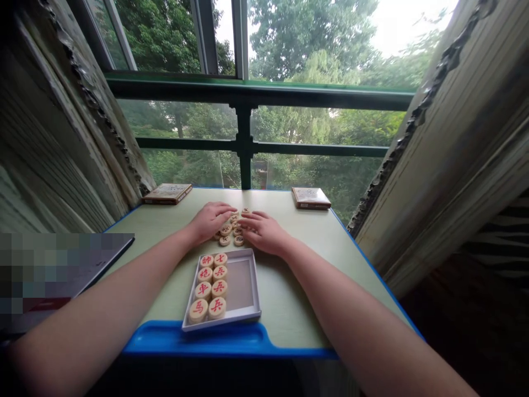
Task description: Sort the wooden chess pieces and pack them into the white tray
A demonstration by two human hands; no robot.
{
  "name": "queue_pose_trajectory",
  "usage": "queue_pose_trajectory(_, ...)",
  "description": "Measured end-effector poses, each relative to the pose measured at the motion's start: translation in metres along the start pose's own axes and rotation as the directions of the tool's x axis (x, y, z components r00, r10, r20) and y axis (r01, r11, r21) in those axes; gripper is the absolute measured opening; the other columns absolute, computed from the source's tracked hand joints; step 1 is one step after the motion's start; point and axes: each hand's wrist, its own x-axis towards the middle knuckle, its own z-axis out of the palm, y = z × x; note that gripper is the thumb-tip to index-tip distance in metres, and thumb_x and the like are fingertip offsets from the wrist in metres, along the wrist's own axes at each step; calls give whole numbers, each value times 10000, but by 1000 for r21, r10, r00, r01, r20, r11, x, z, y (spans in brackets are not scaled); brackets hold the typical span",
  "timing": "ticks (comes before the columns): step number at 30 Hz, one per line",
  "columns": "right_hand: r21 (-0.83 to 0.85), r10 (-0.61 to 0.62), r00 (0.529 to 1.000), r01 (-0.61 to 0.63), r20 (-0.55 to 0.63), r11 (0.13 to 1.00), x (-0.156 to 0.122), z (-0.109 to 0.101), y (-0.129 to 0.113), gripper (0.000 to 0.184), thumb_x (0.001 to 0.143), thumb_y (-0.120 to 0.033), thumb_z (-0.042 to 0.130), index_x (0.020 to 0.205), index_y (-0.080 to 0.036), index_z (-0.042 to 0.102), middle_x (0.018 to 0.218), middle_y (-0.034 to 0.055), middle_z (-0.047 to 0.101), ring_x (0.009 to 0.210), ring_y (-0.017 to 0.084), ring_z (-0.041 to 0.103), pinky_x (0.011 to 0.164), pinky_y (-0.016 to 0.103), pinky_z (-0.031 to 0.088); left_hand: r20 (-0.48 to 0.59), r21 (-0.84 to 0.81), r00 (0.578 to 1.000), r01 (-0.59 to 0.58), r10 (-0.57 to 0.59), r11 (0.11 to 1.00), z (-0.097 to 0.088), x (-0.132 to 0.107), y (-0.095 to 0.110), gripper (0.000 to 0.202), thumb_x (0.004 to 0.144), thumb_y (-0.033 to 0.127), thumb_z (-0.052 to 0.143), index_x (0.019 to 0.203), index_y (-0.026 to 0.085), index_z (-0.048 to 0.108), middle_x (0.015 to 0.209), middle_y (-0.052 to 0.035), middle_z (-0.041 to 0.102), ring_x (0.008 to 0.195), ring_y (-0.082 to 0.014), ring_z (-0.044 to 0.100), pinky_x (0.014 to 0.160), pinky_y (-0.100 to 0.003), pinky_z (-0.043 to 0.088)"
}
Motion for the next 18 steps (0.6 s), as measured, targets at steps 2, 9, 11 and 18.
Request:
queue_pose_trajectory(2,6,-39,998,38,41,999,0,-2,-3,334,838,-208,476,1145,-226,608,1293,38,535,1233,193,416,1075,403,262,84,-25,996,-21,23,999,0,-1,4,393,838,376,364,969,228,704,1092,-20,665,1063,-206,533,977,-331,364)
queue_pose_trajectory(9,7,-85,996,85,0,996,-2,-7,-11,256,741,-190,573,975,-227,669,1095,27,645,1093,219,493,997,391,342,136,-87,990,-21,33,996,-3,-4,5,341,807,366,420,888,257,732,1074,9,673,1082,-203,516,1016,-341,333)
queue_pose_trajectory(11,-8,-76,997,76,-18,997,-3,-7,-11,266,726,-165,575,967,-226,671,1086,42,634,1069,221,490,973,384,358,131,-76,990,-48,58,996,-3,-5,4,324,792,369,445,873,259,739,1095,4,661,1093,-218,498,1019,-352,328)
queue_pose_trajectory(18,-110,60,996,-67,-64,992,-7,-9,-9,236,718,-110,530,884,-202,671,941,70,632,938,230,479,881,370,389,125,-84,987,-89,100,992,-4,-6,5,275,758,328,493,831,252,747,1066,-13,661,1059,-234,494,1004,-379,340)
